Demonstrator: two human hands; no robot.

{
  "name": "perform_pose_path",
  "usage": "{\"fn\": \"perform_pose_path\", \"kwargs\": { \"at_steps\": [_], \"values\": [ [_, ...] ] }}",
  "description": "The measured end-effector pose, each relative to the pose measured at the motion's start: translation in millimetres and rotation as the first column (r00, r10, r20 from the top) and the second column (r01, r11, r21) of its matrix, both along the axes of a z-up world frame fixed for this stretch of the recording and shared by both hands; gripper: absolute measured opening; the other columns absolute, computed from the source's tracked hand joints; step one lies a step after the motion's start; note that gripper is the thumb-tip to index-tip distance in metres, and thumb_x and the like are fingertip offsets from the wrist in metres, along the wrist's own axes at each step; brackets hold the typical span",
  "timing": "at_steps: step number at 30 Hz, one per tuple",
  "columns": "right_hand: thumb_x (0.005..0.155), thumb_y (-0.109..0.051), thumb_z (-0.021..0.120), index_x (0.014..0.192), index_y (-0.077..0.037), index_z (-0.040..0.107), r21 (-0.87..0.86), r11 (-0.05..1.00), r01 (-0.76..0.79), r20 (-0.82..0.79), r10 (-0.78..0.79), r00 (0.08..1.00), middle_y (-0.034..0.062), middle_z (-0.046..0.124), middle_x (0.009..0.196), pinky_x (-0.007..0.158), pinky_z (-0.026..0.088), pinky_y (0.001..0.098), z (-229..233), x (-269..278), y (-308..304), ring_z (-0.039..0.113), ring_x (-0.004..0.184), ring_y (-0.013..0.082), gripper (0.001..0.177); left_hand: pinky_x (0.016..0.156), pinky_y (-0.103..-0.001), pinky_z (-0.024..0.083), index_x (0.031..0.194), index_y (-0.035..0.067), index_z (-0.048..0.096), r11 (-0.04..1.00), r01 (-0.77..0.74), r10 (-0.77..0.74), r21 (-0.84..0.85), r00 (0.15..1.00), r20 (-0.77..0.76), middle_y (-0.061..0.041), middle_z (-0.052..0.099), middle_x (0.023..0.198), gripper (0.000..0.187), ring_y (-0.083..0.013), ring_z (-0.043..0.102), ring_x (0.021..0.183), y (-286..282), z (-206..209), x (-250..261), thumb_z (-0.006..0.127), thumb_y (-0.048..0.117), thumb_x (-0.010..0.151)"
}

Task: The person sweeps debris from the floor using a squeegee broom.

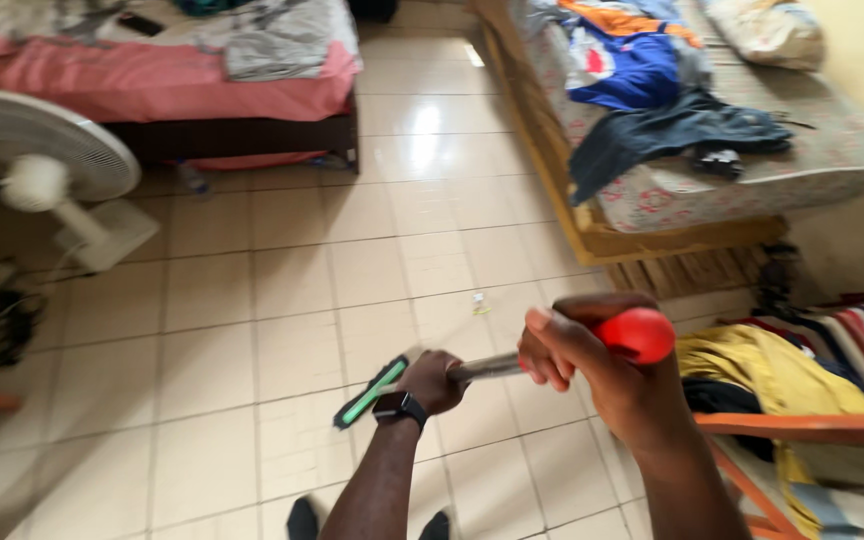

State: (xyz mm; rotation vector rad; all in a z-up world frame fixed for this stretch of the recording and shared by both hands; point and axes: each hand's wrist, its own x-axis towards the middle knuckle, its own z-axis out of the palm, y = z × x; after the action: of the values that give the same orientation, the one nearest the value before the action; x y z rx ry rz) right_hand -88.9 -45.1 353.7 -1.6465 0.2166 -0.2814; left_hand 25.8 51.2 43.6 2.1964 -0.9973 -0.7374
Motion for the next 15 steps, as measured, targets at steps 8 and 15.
{"fn": "perform_pose_path", "kwargs": {
  "at_steps": [8, 15],
  "values": [
    [0.099, -0.027, 0.059, 0.068, 0.0, 0.056, -0.006, 0.985, -0.174, 0.277, 0.169, 0.946, 0.0104, 0.061, 0.064, 0.067, 0.053, 0.0376, -20, 92, 165, 0.057, 0.062, 0.0189, 0.041, 0.073, -0.052, 0.053, 0.067, 0.006, 0.069, 0.967, -0.244, 0.254, -0.07, 0.935, 0.245, -0.021, 0.07, 0.075, 0.05, -0.0428, 0.067, 0.077, 205, 3, 120, 0.063, 0.045, 0.097],
    [0.108, -0.03, 0.051, 0.066, -0.003, 0.052, 0.285, 0.898, -0.336, 0.471, 0.174, 0.865, 0.0097, 0.054, 0.063, 0.081, 0.053, 0.0414, -141, 149, 252, 0.053, 0.064, 0.0205, 0.05, 0.068, -0.046, 0.055, 0.07, 0.007, 0.068, 0.872, -0.488, 0.487, -0.048, 0.85, 0.202, -0.017, 0.07, 0.07, 0.045, -0.0377, 0.069, 0.072, 337, -9, 180, 0.076, 0.047, 0.086]
  ]
}}
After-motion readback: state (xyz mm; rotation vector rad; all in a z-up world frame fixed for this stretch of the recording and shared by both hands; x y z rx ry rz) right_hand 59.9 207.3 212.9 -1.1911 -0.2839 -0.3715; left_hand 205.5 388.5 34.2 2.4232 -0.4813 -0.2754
